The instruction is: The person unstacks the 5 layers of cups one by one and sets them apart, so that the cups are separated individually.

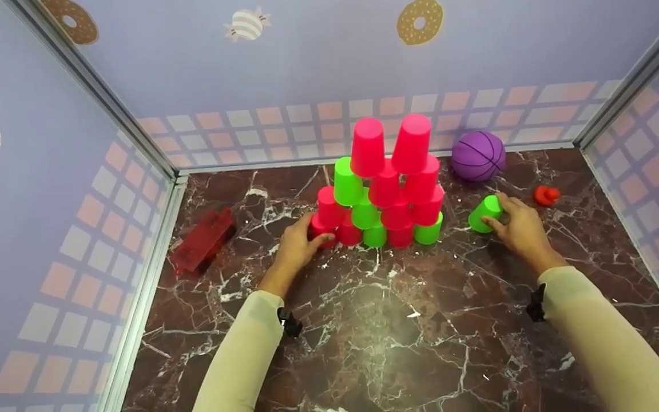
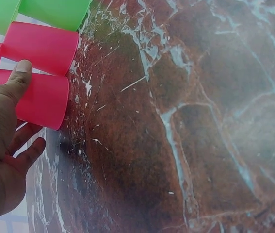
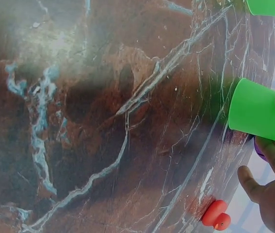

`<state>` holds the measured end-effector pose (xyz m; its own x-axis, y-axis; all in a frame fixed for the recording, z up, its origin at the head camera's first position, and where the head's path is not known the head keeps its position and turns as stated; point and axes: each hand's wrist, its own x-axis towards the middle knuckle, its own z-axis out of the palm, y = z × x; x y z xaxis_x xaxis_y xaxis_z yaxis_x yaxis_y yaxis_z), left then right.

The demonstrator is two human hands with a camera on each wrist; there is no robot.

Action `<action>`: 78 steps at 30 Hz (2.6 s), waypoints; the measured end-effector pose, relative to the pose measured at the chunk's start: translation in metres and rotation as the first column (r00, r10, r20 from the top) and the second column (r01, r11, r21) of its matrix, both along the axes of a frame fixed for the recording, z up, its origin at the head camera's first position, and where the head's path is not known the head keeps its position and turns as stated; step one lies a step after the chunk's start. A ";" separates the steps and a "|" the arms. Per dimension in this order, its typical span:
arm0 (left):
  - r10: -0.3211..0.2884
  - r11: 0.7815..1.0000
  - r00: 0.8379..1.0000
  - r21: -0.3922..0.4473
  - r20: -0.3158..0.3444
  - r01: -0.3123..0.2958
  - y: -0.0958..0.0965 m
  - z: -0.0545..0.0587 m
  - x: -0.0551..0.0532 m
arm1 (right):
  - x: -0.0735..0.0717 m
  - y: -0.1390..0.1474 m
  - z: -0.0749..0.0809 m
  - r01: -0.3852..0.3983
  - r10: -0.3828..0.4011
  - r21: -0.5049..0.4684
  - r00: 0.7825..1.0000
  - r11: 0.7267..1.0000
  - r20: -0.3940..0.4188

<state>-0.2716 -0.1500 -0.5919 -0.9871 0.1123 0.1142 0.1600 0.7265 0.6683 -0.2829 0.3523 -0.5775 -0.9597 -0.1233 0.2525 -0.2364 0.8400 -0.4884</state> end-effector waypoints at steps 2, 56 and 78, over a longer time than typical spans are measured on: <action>-0.003 1.000 1.000 -0.004 -0.011 0.003 0.000 -0.001 0.000 | 0.000 0.000 0.000 -0.004 0.004 0.002 1.000 1.000 -0.018; -0.025 0.999 0.999 0.024 -0.029 0.026 0.001 0.003 -0.006 | -0.021 -0.125 0.209 -0.353 0.301 -0.128 0.902 0.927 -0.308; -0.004 1.000 0.999 0.020 -0.034 0.005 -0.001 -0.005 0.000 | -0.008 0.000 0.137 -0.022 -0.002 -0.111 0.978 0.994 -0.210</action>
